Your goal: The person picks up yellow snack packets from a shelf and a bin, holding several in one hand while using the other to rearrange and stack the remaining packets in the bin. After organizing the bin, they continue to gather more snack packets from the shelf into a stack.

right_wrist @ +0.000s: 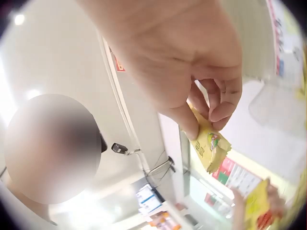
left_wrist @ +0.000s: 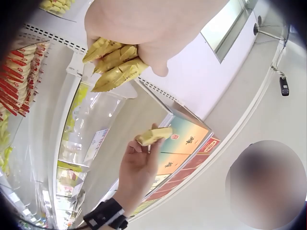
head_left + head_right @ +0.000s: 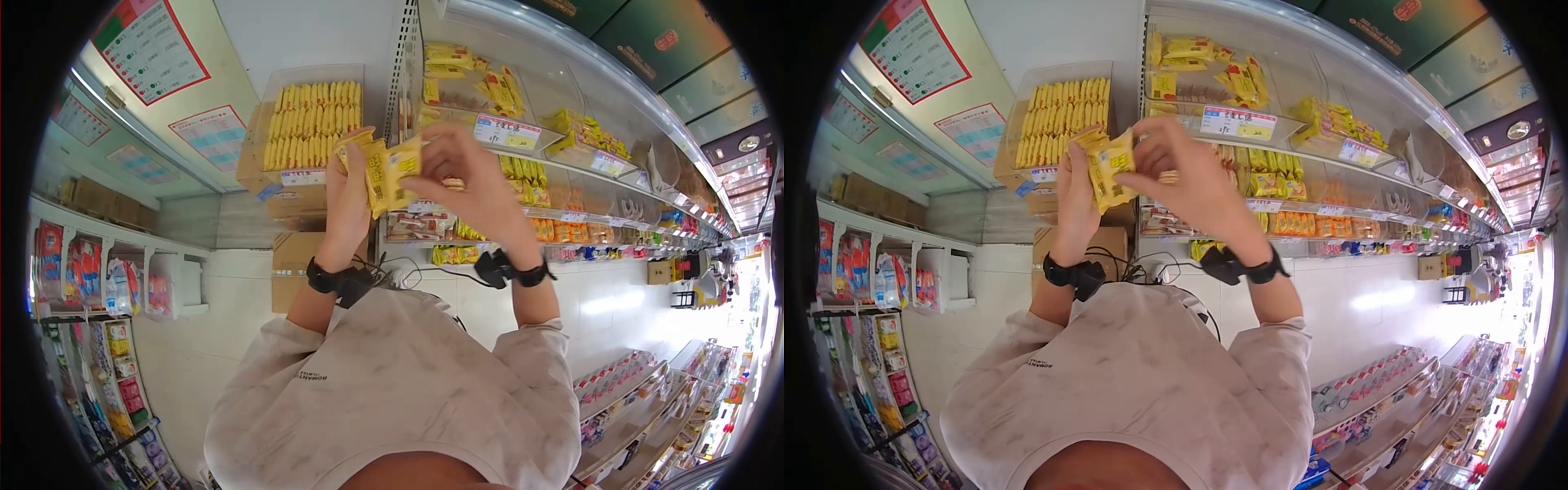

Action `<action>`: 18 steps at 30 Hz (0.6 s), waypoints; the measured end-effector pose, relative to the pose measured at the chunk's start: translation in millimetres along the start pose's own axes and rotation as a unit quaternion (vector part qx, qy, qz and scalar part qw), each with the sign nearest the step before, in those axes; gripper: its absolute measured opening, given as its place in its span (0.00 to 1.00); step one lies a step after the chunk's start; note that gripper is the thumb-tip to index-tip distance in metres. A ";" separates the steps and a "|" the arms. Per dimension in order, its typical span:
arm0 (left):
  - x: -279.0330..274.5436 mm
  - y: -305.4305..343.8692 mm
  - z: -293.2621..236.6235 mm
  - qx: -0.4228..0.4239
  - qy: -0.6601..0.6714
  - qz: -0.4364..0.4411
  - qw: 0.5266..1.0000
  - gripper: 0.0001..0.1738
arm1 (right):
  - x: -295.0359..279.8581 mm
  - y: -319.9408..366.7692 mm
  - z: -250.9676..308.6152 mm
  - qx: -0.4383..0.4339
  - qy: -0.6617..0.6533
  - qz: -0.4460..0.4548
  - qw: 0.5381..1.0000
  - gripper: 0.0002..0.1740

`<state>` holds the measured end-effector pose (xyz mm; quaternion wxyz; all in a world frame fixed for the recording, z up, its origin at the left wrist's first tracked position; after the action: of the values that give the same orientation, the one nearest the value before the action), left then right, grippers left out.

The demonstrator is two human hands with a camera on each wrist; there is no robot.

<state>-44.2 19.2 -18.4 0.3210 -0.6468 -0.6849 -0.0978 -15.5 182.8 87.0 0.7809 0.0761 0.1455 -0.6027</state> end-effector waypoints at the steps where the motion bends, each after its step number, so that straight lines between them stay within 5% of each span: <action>1: 4.3 -0.7 -0.5 0.016 0.004 0.004 1.000 0.28 | 9.1 -1.7 -8.2 -0.014 0.003 -0.004 1.000 0.18; 11: 8.3 2.5 -14.5 0.007 0.072 0.035 0.997 0.22 | 29.5 -3.6 -33.7 -0.006 -0.047 -0.041 0.998 0.25; 14: 0.6 0.1 -15.9 -0.020 0.097 0.026 0.995 0.22 | 33.3 7.4 -16.7 -0.117 0.082 -0.032 0.989 0.31; 18: -2.4 2.7 -17.1 -0.045 0.106 0.000 0.993 0.22 | 38.3 14.5 -17.8 -0.122 0.158 -0.029 0.979 0.42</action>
<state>-36.3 8.2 -7.2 0.3620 -0.6465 -0.6421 -0.1967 4.9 156.6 57.2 0.7335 0.0702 0.3421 -0.5831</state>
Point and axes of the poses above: each hand's wrist, its own y-axis away from the middle knuckle, its own x-axis out of the palm, z = x × y, the point moved 4 cm from there along -y, towards the middle knuckle, and after that the axes turned 12 degrees about x, right-handed, at the moved point
